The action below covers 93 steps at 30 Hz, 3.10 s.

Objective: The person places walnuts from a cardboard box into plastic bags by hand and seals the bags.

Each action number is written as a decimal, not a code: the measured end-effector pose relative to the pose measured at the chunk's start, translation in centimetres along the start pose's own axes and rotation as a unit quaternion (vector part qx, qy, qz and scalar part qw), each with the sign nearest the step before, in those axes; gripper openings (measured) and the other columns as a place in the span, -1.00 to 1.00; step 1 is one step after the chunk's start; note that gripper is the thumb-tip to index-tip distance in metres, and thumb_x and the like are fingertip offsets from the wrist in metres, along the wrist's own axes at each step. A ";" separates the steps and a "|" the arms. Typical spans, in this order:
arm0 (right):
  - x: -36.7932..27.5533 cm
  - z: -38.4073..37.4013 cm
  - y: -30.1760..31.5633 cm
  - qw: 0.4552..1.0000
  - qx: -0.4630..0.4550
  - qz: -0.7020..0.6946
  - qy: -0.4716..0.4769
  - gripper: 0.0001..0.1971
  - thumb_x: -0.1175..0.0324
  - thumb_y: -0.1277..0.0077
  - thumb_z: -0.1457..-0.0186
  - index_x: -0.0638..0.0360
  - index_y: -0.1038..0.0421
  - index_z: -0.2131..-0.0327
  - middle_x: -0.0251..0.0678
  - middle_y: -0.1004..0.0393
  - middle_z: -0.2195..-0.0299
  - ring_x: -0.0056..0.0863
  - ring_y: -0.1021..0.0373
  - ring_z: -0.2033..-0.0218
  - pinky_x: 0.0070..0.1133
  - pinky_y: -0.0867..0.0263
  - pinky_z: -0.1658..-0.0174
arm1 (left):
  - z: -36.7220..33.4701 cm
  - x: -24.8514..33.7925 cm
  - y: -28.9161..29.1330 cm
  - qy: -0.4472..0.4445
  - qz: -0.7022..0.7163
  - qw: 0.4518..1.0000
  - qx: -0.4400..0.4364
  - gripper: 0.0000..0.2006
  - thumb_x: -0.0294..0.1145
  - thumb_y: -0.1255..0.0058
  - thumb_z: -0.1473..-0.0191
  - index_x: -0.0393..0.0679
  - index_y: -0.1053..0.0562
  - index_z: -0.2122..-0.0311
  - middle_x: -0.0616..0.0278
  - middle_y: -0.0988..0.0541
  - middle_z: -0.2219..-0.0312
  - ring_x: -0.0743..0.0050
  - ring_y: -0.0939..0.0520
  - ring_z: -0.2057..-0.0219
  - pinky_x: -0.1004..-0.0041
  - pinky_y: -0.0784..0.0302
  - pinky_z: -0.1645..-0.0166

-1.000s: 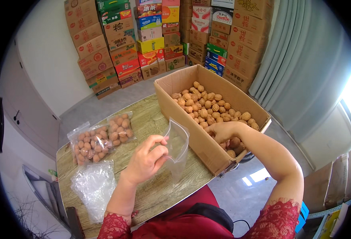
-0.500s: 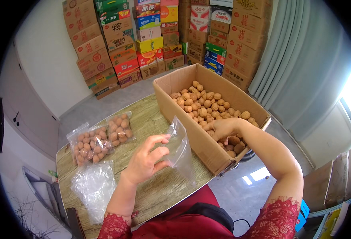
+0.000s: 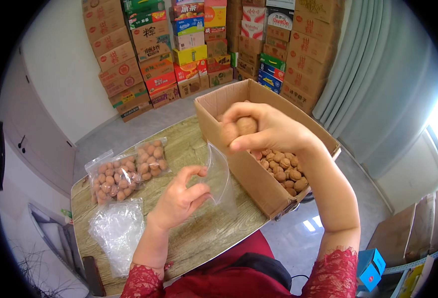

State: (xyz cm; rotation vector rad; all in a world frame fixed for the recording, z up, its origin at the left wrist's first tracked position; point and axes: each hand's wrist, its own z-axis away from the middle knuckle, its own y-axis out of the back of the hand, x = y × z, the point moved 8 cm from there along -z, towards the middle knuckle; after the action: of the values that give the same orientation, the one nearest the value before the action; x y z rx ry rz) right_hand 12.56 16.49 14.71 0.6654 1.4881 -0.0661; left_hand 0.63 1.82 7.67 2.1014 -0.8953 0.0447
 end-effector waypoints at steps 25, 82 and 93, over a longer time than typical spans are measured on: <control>1.6 -3.1 -6.3 0.947 0.023 0.294 0.126 -0.73 0.24 -0.18 -0.14 0.29 -0.47 0.28 -0.15 -0.51 0.32 -0.29 -0.52 0.34 -0.42 -0.41 0.25 | 0.0 -1.6 -0.4 0.046 -0.033 0.998 -0.002 -0.81 -0.49 -0.20 0.00 -0.15 -0.47 0.24 0.00 -0.41 0.04 -0.06 -0.60 0.14 0.19 -0.60 0.14; 18.6 1.1 1.4 0.829 -0.179 0.355 -0.394 -0.58 0.44 -0.18 -0.03 -0.03 -0.52 -0.02 -0.13 -0.60 0.33 -0.38 -0.58 0.40 -0.49 -0.56 0.42 | 0.8 -2.7 1.1 0.136 -0.013 0.990 0.027 -0.89 -0.50 -0.15 -0.09 -0.17 -0.46 0.28 0.18 -0.48 0.19 0.09 -0.64 0.30 0.24 -0.57 0.25; 4.3 0.2 4.1 0.985 0.121 0.114 -0.050 -0.58 0.40 -0.30 0.10 0.11 -0.53 0.08 -0.22 -0.39 0.05 -0.27 -0.30 -0.10 -0.35 -0.36 -0.06 | 0.5 -1.6 0.9 0.128 0.067 0.990 0.004 -0.88 -0.61 -0.14 -0.08 -0.22 -0.50 0.25 0.08 -0.45 0.11 0.17 -0.64 0.22 0.33 -0.58 0.17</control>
State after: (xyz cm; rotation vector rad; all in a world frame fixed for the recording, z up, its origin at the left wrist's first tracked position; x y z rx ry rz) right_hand 15.03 21.26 12.23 1.0118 1.3101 -0.1048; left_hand -1.25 1.97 7.45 1.9850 -0.8789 0.3799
